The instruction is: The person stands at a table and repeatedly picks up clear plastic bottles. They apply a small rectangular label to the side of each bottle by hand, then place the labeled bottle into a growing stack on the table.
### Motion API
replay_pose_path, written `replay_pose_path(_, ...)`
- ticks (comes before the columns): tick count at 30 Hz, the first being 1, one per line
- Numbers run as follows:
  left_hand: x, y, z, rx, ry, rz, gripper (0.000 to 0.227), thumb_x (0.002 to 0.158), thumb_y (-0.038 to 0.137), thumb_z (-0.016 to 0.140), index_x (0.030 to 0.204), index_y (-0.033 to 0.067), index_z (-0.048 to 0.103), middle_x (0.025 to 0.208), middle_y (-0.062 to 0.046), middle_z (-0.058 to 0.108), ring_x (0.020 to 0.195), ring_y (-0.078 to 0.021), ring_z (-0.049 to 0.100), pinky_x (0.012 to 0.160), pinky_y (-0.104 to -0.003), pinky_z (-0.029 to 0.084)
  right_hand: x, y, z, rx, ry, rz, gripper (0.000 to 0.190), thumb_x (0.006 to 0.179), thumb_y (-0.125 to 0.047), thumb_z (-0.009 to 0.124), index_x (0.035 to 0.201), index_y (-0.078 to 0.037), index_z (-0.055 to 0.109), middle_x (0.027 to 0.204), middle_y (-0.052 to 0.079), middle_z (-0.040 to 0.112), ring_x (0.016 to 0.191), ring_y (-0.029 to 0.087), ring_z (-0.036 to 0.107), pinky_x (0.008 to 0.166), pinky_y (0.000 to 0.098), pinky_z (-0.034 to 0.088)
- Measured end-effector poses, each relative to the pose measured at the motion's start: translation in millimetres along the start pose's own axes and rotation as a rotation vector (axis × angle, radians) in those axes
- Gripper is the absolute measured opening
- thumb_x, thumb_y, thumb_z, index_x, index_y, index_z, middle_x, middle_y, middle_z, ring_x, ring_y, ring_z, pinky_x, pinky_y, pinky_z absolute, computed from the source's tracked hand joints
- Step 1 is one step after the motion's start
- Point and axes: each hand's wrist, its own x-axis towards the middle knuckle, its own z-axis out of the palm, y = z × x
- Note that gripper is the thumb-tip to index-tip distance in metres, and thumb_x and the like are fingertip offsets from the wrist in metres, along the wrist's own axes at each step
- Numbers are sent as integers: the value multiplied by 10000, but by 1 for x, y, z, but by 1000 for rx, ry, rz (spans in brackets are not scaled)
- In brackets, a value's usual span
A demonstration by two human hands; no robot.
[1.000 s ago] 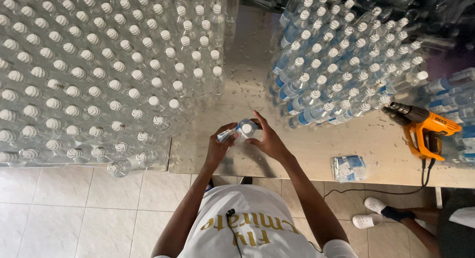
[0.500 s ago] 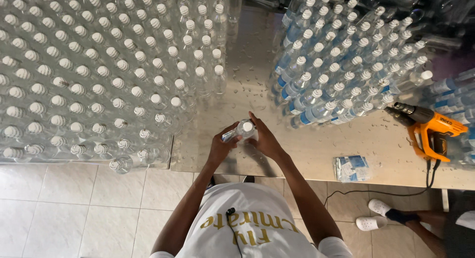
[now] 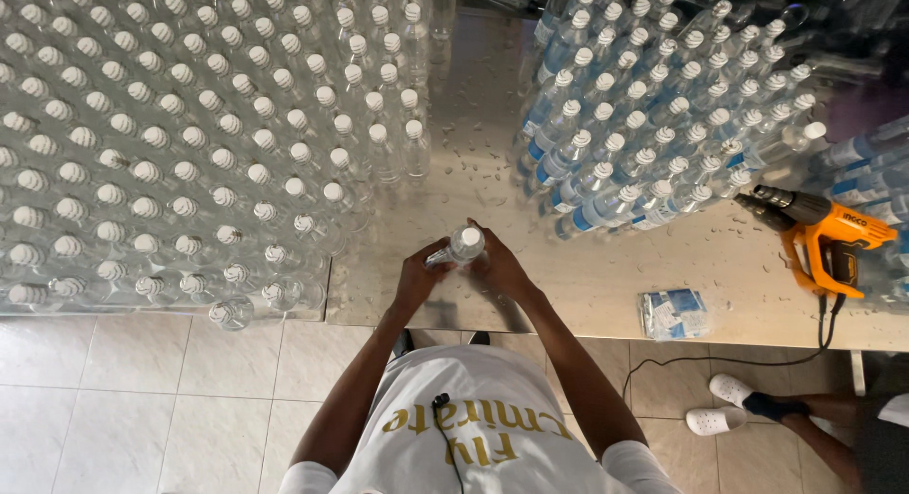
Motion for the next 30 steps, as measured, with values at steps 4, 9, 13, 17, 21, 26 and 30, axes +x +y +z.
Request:
replay_pose_path(4, 17, -30, 0, 1, -6, 9, 639, 856, 300, 959, 1447, 183, 747, 1506, -99, 709, 1429, -386, 605, 1230, -509, 479, 0, -16, -2, -11, -4, 96, 689, 1012, -55, 595, 1680, -113, 435, 1531, 185, 633, 1430, 407, 605, 1224, 535, 490)
replay_pose_path(9, 25, -40, 1, 11, -24, 44, 595, 867, 253, 948, 1418, 129, 763, 1477, -120, 727, 1396, -413, 626, 1193, -533, 500, -1, -22, -2, -15, -27, 159, 700, 991, -149, 694, 1650, -204, 464, 1575, 107, 626, 1479, 350, 577, 1228, 501, 483)
replay_pose_path(13, 24, -40, 1, -13, -33, 13, 577, 873, 232, 948, 1415, 151, 766, 1462, -92, 736, 1397, -399, 617, 1188, -482, 519, -4, -35, -4, -35, -46, 190, 661, 1007, -144, 655, 1638, -179, 462, 1582, 138, 619, 1487, 382, 565, 1233, 529, 475)
replay_pose_path(17, 31, -46, 3, 50, -24, -58, 568, 867, 211, 941, 1408, 155, 779, 1328, -159, 790, 1057, -416, 763, 1003, -488, 577, -7, -41, -3, -8, -35, 138, 581, 997, -135, 667, 1550, -73, 500, 1532, 242, 624, 1460, 472, 561, 1233, 594, 481)
replay_pose_path(21, 44, -68, 10, 62, -5, -97, 554, 819, 188, 937, 1357, 178, 803, 1153, -148, 834, 702, -254, 789, 787, -407, 604, -8, -40, 3, -48, -22, 152, 530, 994, -141, 629, 1509, -89, 510, 1509, 228, 632, 1449, 448, 573, 1241, 581, 491)
replay_pose_path(26, 41, -60, 7, 71, -11, -82, 536, 817, 167, 919, 1341, 164, 806, 1101, -171, 834, 670, -267, 785, 759, -410, 606, -15, -26, 17, 155, 22, 114, 762, 905, -170, 726, 1594, -60, 418, 1598, 245, 545, 1536, 432, 469, 1297, 539, 409)
replay_pose_path(30, 27, -24, 5, 93, -42, -50, 481, 882, 120, 850, 1360, 140, 803, 1223, -200, 815, 1120, -473, 754, 975, -516, 598, -23, -24, 37, 450, 131, 47, 1310, 805, -398, 947, 1742, 29, 137, 1777, 342, 250, 1666, 465, 191, 1393, 552, 188)
